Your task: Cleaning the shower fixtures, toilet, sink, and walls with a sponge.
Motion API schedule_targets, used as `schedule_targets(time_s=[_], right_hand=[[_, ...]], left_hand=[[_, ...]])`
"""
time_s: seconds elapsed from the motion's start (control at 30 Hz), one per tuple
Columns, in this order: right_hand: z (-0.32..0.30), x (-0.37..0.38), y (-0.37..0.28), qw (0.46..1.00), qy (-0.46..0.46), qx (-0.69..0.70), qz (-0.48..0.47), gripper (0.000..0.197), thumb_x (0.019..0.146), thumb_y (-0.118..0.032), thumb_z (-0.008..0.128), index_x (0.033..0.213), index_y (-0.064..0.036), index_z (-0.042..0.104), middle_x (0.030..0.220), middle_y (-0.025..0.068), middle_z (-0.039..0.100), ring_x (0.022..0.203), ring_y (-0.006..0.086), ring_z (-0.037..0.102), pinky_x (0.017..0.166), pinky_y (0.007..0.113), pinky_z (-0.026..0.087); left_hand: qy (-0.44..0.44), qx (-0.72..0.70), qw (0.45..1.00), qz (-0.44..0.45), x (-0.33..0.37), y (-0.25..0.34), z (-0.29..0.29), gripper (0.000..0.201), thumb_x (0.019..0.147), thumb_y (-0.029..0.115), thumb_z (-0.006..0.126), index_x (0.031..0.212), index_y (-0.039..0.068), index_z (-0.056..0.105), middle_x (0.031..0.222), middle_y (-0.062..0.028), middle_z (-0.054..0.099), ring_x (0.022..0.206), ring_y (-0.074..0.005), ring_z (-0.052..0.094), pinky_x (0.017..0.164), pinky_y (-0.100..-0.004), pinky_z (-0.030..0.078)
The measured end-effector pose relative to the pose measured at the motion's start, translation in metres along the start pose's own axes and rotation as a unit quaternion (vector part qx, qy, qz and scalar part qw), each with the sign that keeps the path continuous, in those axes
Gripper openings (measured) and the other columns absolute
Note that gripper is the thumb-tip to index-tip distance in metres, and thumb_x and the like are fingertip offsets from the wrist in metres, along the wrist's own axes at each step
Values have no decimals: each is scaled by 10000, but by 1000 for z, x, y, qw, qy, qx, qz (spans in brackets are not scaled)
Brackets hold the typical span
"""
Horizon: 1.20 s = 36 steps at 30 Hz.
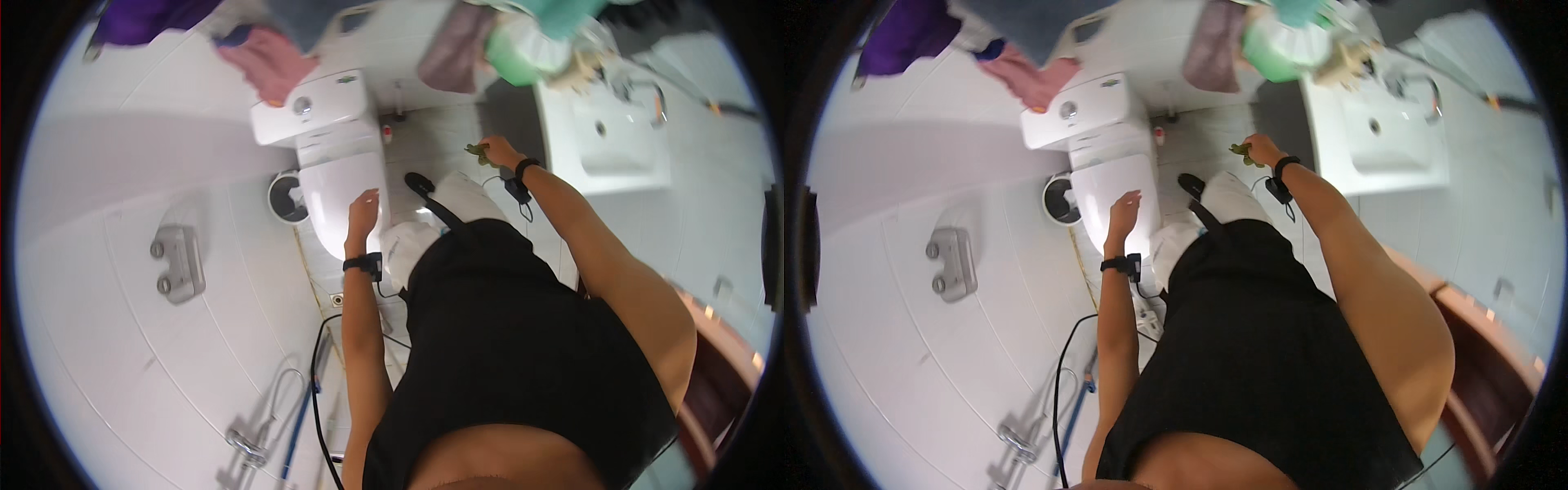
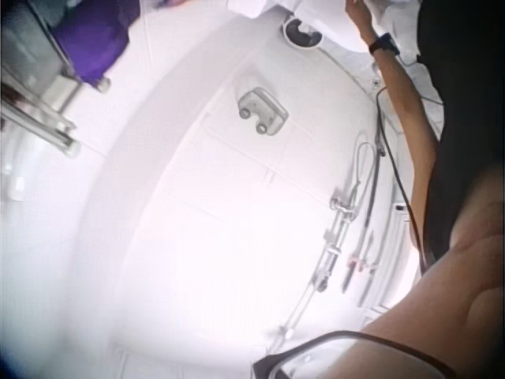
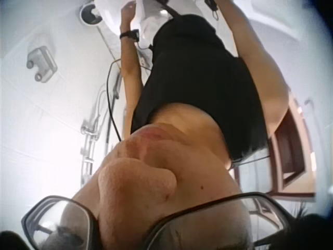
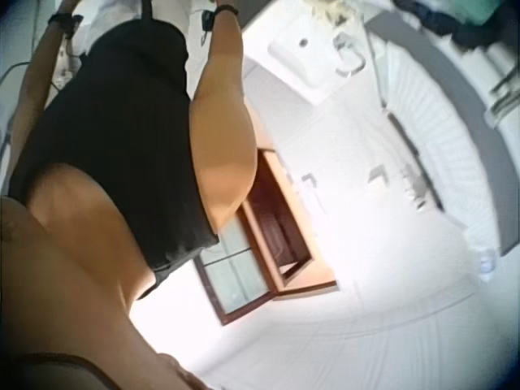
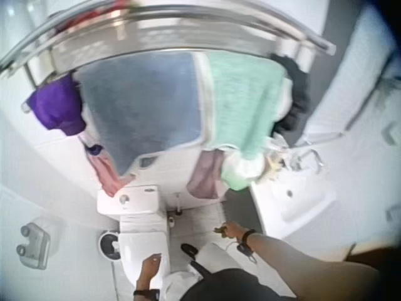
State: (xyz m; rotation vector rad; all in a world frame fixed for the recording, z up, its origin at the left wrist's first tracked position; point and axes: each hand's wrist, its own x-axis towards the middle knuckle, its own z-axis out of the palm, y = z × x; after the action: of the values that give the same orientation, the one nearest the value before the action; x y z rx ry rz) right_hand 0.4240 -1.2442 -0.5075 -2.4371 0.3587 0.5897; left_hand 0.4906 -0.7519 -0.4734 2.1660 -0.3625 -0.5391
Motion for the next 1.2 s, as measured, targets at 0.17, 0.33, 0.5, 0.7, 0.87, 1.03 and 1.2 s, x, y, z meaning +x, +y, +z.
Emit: schedule_targets(time_s=[0.17, 0.33, 0.5, 0.7, 0.87, 1.03, 1.2], right_hand=[[21, -133, 69, 993, 26, 18, 112, 312, 906, -51, 690, 1197, -65, 802, 1110, 212, 790, 1004, 376, 754, 854, 501, 593], [56, -204, 63, 991, 102, 48, 78, 371, 912, -53, 601, 1235, -72, 782, 1068, 216, 790, 1011, 414, 748, 949, 489, 584], [9, -254, 83, 967, 219, 92, 91, 348, 942, -39, 605, 1244, -89, 772, 1146, 227, 775, 1028, 426, 735, 944, 475, 586], [-61, -257, 172, 894, 443, 11, 67, 323, 1011, -99, 624, 1309, -9, 709, 1327, 240, 694, 1268, 444, 613, 1099, 497, 493], [-33, -238, 212, 945, 314, -67, 56, 564, 1087, -174, 551, 1618, -20, 437, 1703, 287, 332, 1575, 498, 303, 1292, 575, 303], [-72, -217, 256, 947, 315, -44, -48, 547, 1114, -156, 517, 1646, -80, 416, 1746, 192, 310, 1620, 425, 262, 1303, 534, 296], [-123, -148, 300, 951, 303, -35, -59, 525, 1102, -149, 534, 1618, -93, 458, 1737, 200, 323, 1594, 430, 314, 1287, 536, 328]], left_hand=[[-63, -33, 997, -20, -45, -10, 61, 313, 1068, 191, 596, 1297, 39, 746, 1114, -145, 816, 951, -236, 793, 860, -354, 617], [-94, -12, 995, 15, -58, -46, 82, 307, 1072, 175, 562, 1271, 39, 752, 1120, -162, 814, 955, -252, 798, 866, -379, 637], [-105, 6, 994, -33, -85, -45, 93, 321, 1060, 209, 567, 1246, 30, 758, 1095, -161, 817, 920, -255, 796, 852, -364, 633], [-65, -27, 997, -43, -75, 32, 109, 312, 1069, 143, 541, 1253, 1, 749, 1097, -181, 808, 969, -258, 793, 861, -363, 646], [-64, 35, 995, -66, -65, 86, 166, 306, 1080, 215, 587, 1266, 35, 750, 1065, -152, 821, 900, -245, 796, 840, -369, 621], [-57, 6, 996, -65, -60, 151, 244, 303, 1099, 210, 568, 1271, 34, 744, 1107, -143, 815, 923, -240, 793, 862, -366, 617], [-80, -27, 992, -91, -63, 202, 291, 311, 1112, 201, 551, 1263, -3, 730, 1109, -124, 806, 940, -205, 764, 858, -328, 604]])
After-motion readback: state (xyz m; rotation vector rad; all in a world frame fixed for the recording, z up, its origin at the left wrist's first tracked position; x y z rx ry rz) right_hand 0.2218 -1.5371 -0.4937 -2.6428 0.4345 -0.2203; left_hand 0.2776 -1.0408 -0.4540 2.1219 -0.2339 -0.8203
